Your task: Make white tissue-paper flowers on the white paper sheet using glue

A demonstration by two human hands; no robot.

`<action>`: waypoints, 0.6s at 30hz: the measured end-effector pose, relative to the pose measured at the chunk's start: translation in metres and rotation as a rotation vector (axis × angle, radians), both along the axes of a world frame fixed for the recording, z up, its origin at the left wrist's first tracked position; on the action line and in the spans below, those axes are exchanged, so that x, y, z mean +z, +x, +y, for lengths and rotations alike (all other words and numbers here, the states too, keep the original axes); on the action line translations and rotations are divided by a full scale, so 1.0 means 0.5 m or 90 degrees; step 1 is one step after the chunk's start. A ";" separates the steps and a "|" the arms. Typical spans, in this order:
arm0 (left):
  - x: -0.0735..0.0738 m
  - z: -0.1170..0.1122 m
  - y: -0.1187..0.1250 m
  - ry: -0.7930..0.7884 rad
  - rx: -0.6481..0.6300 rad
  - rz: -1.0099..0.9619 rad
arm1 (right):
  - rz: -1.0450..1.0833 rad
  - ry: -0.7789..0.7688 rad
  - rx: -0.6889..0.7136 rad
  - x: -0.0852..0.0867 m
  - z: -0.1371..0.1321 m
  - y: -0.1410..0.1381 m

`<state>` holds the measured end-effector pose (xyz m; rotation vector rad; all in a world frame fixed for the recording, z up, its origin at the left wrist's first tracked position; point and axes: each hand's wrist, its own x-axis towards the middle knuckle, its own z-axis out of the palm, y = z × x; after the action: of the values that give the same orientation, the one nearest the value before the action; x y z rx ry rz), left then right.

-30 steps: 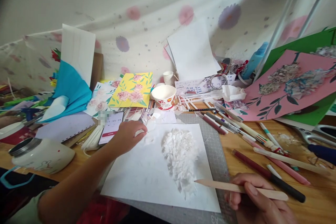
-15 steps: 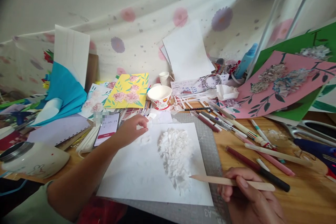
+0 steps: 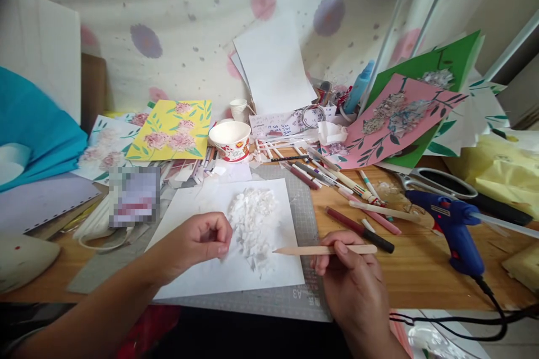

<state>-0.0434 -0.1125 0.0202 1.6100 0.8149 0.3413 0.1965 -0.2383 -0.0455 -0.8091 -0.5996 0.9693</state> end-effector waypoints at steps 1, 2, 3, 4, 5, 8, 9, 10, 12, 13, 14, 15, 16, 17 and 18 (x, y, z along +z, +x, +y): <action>-0.004 -0.005 0.004 -0.016 -0.004 -0.004 | 0.000 0.000 0.000 0.000 0.000 0.000; -0.008 -0.009 0.007 -0.021 -0.003 -0.001 | -0.001 0.001 0.000 0.000 0.000 -0.001; -0.013 -0.011 0.008 -0.014 0.000 0.010 | -0.001 0.001 0.000 0.001 0.000 -0.001; -0.018 -0.012 0.009 0.003 0.004 0.025 | 0.001 0.000 -0.001 0.001 -0.001 -0.002; -0.021 -0.012 0.008 0.026 0.010 0.043 | 0.003 0.000 -0.003 0.002 -0.002 -0.003; -0.020 -0.013 0.001 0.149 0.033 0.127 | 0.005 -0.002 -0.002 0.004 -0.003 -0.003; -0.016 -0.016 -0.002 0.199 0.032 0.158 | 0.004 -0.002 -0.001 0.005 -0.003 -0.003; -0.011 -0.020 -0.003 0.247 0.025 0.188 | 0.003 -0.003 0.002 0.005 -0.003 -0.003; -0.004 -0.031 -0.003 0.314 0.001 0.236 | 0.001 -0.003 0.003 0.007 -0.003 -0.004; -0.004 -0.038 -0.001 0.335 -0.010 0.257 | 0.000 -0.001 0.002 0.008 -0.003 -0.005; -0.006 -0.045 0.003 0.353 -0.015 0.280 | -0.001 0.001 -0.001 0.009 -0.004 -0.006; -0.011 -0.052 0.007 0.373 -0.016 0.302 | -0.001 0.003 -0.005 0.011 -0.004 -0.008; -0.017 -0.057 0.011 0.398 -0.014 0.322 | -0.001 0.005 -0.010 0.013 -0.004 -0.011; -0.024 -0.062 0.014 0.424 -0.014 0.335 | -0.001 0.006 -0.012 0.015 -0.004 -0.013; -0.031 -0.065 0.016 0.449 -0.015 0.339 | -0.001 0.008 -0.014 0.018 -0.005 -0.016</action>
<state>-0.0355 -0.1449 0.0048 2.4286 1.1515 0.1875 0.1887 -0.2407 -0.0365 -0.8036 -0.5968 0.9446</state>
